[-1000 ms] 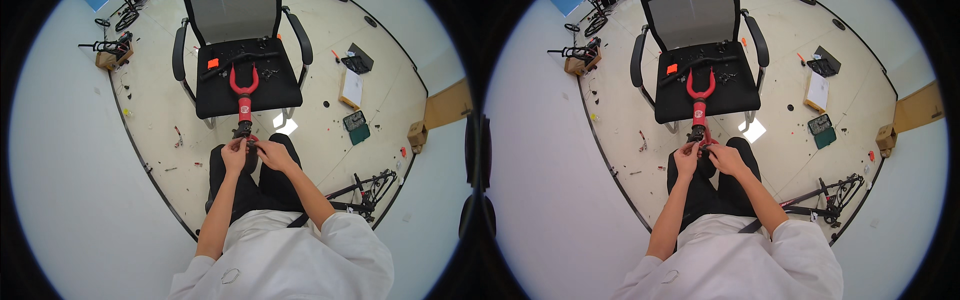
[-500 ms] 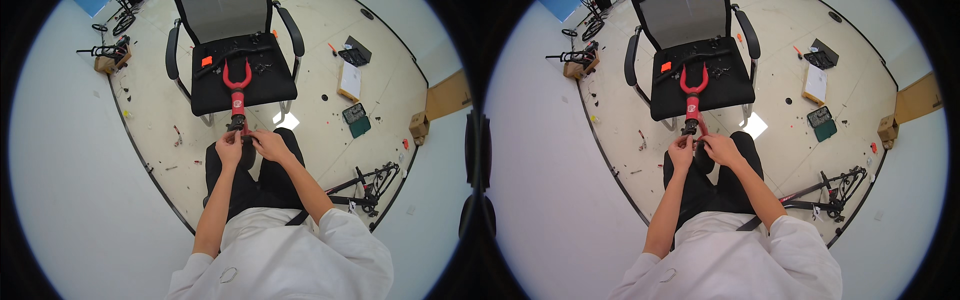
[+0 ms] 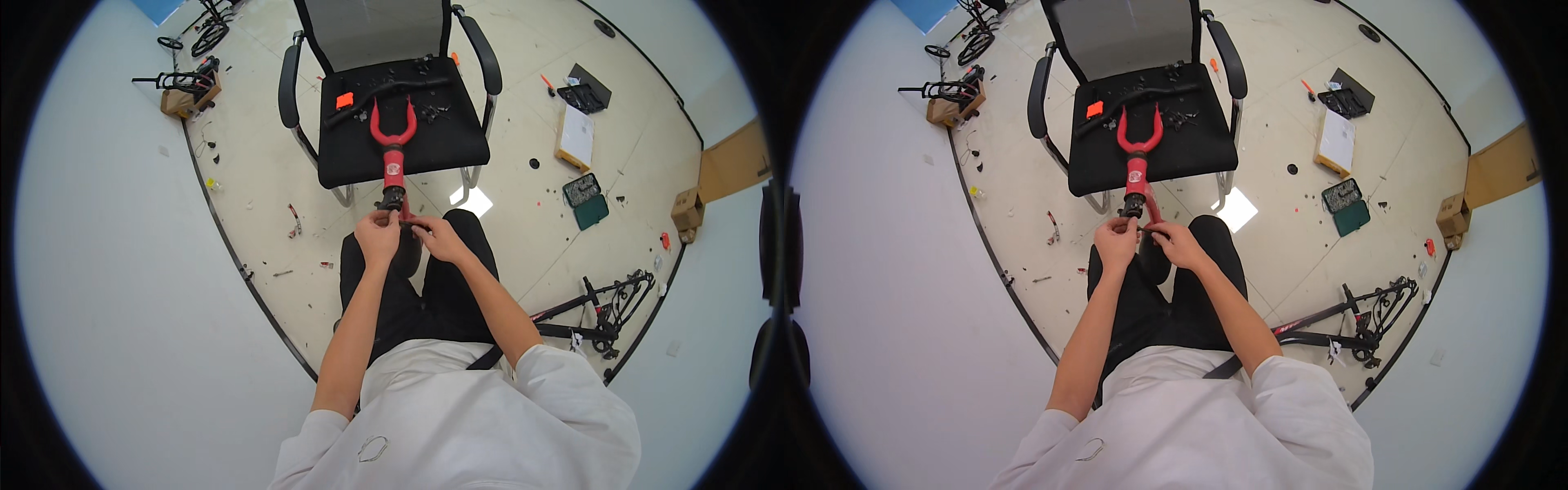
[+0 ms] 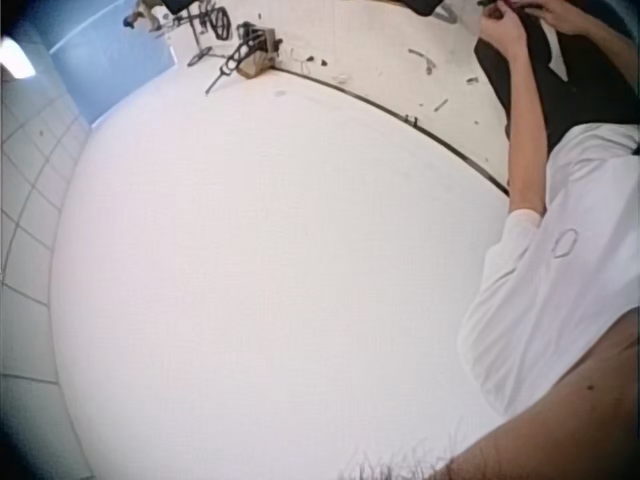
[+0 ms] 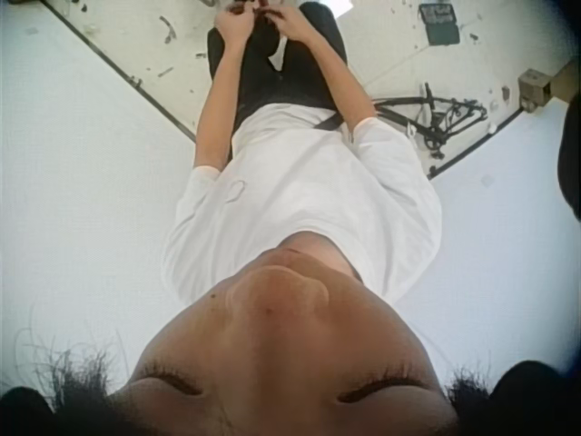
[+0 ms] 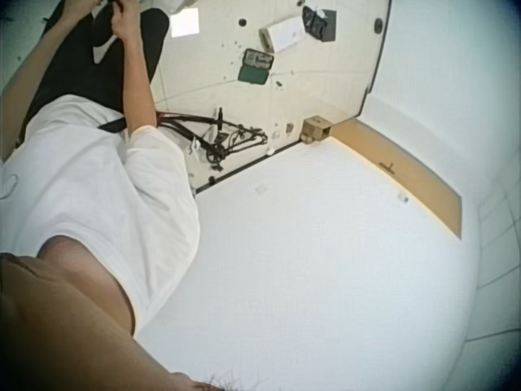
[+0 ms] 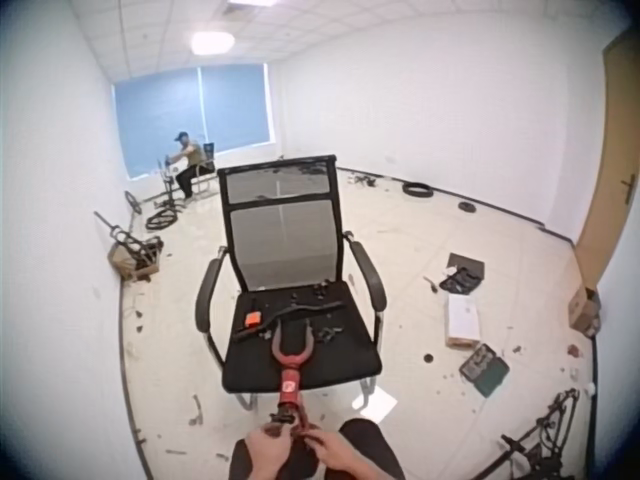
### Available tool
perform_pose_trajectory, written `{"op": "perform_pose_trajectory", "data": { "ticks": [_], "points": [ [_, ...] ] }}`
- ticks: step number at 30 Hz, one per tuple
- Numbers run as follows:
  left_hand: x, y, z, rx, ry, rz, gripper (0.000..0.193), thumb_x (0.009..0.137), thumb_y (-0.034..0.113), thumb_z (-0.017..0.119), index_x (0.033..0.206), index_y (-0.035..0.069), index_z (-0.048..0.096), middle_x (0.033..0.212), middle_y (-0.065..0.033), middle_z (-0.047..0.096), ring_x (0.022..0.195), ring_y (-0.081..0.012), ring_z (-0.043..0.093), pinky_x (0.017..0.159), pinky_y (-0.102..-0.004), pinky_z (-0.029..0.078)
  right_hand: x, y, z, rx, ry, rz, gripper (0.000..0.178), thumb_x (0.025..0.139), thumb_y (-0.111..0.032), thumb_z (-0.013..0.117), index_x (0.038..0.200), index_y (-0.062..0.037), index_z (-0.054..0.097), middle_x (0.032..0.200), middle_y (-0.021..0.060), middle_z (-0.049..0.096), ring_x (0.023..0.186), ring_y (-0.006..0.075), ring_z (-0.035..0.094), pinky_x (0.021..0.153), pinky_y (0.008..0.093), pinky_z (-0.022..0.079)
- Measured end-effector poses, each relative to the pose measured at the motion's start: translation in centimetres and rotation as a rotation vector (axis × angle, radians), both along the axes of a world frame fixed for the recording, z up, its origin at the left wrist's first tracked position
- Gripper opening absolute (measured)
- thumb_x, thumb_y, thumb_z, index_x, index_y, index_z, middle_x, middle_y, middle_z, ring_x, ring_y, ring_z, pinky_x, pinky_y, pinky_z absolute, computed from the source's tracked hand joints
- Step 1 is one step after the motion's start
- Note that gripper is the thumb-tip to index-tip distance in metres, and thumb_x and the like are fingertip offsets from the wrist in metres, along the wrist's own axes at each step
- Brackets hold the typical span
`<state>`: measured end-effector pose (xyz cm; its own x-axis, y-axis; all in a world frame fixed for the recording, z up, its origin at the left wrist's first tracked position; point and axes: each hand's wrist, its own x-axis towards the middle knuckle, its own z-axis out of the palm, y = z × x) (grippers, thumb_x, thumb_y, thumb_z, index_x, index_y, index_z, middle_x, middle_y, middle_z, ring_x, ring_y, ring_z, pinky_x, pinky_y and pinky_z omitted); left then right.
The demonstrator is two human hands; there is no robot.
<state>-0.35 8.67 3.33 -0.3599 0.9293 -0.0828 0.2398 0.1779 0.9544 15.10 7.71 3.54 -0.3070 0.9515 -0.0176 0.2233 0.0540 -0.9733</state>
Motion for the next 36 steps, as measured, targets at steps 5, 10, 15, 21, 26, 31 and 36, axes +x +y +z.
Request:
{"op": "perform_pose_trajectory", "data": {
  "ticks": [5, 10, 15, 21, 26, 31, 36],
  "points": [
    [0.0, -0.5, 1.1, -0.041, -0.131, -0.06, 0.019, 0.083, 0.014, 0.064, 0.073, -0.003, 0.064, 0.059, -0.0043, 0.06, 0.05, -0.0098, 0.055, 0.047, -0.0243, 0.042, 1.7, 0.0, -2.3, -0.056, -0.186, -0.128, 0.035, 0.079, -0.028, 0.07, 0.095, 0.0031, 0.066, 0.078, 0.0147, 0.067, 0.072, 0.0188, 0.065, 0.068, 0.0295, 0.05],
    [0.3, -0.6, 0.3, -0.134, -0.542, 0.028, 0.019, 0.084, 0.011, 0.064, 0.088, -0.008, 0.063, 0.074, -0.0094, 0.064, 0.058, -0.0149, 0.061, 0.054, -0.0253, 0.051, 4.1, 0.5, 0.9, -0.266, 0.245, -0.296, 0.017, 0.079, -0.01, 0.07, 0.084, 0.0046, 0.063, 0.065, 0.0055, 0.059, 0.055, 0.0116, 0.056, 0.051, 0.0237, 0.044],
    [0.5, -0.8, 0.5, -0.181, -0.881, 0.013, 0.018, 0.087, 0.011, 0.061, 0.093, -0.006, 0.062, 0.079, -0.0075, 0.065, 0.064, -0.0139, 0.062, 0.059, -0.0246, 0.051, 2.0, 2.2, 7.2, -0.088, 0.288, -0.27, 0.018, 0.08, -0.011, 0.069, 0.083, 0.0056, 0.062, 0.066, 0.0064, 0.061, 0.057, 0.0115, 0.057, 0.053, 0.0238, 0.045],
    [-1.5, -1.7, 0.3, -0.209, -0.875, -0.069, 0.021, 0.088, 0.017, 0.058, 0.097, -0.002, 0.061, 0.087, -0.0084, 0.065, 0.076, -0.0181, 0.064, 0.072, -0.03, 0.052, -5.7, 1.0, 9.6, 0.068, 0.212, -0.282, 0.025, 0.084, -0.016, 0.063, 0.098, 0.0038, 0.065, 0.072, 0.0095, 0.067, 0.068, 0.0113, 0.063, 0.063, 0.0255, 0.049],
    [-6.9, -2.6, -0.3, -0.222, -0.797, 0.016, 0.028, 0.09, 0.02, 0.047, 0.102, -0.001, 0.061, 0.091, -0.0089, 0.064, 0.082, -0.0196, 0.062, 0.075, -0.0327, 0.051, -9.8, 0.5, 8.1, 0.092, 0.157, -0.152, 0.03, 0.084, -0.018, 0.059, 0.102, 0.0059, 0.062, 0.079, 0.0197, 0.067, 0.069, 0.0229, 0.068, 0.065, 0.0301, 0.052],
    [-11.7, -3.6, 0.7, -0.187, -0.753, 0.113, 0.024, 0.091, 0.023, 0.052, 0.096, 0.001, 0.061, 0.086, -0.008, 0.063, 0.076, -0.0172, 0.06, 0.066, -0.03, 0.048, -12.6, -0.2, 5.0, 0.155, -0.012, -0.169, 0.023, 0.086, -0.019, 0.055, 0.095, 0.0006, 0.065, 0.077, 0.0229, 0.062, 0.071, 0.0374, 0.062, 0.064, 0.0379, 0.049],
    [-11.6, -5.0, 2.6, -0.181, -0.536, 0.053, 0.024, 0.091, 0.022, 0.054, 0.101, 0.001, 0.06, 0.085, -0.0067, 0.064, 0.071, -0.0139, 0.06, 0.062, -0.0256, 0.048, -12.0, -2.6, -1.9, 0.144, -0.123, -0.321, 0.019, 0.081, -0.013, 0.057, 0.091, -0.0009, 0.067, 0.082, 0.0206, 0.064, 0.076, 0.037, 0.062, 0.07, 0.0404, 0.05]
  ]
}}
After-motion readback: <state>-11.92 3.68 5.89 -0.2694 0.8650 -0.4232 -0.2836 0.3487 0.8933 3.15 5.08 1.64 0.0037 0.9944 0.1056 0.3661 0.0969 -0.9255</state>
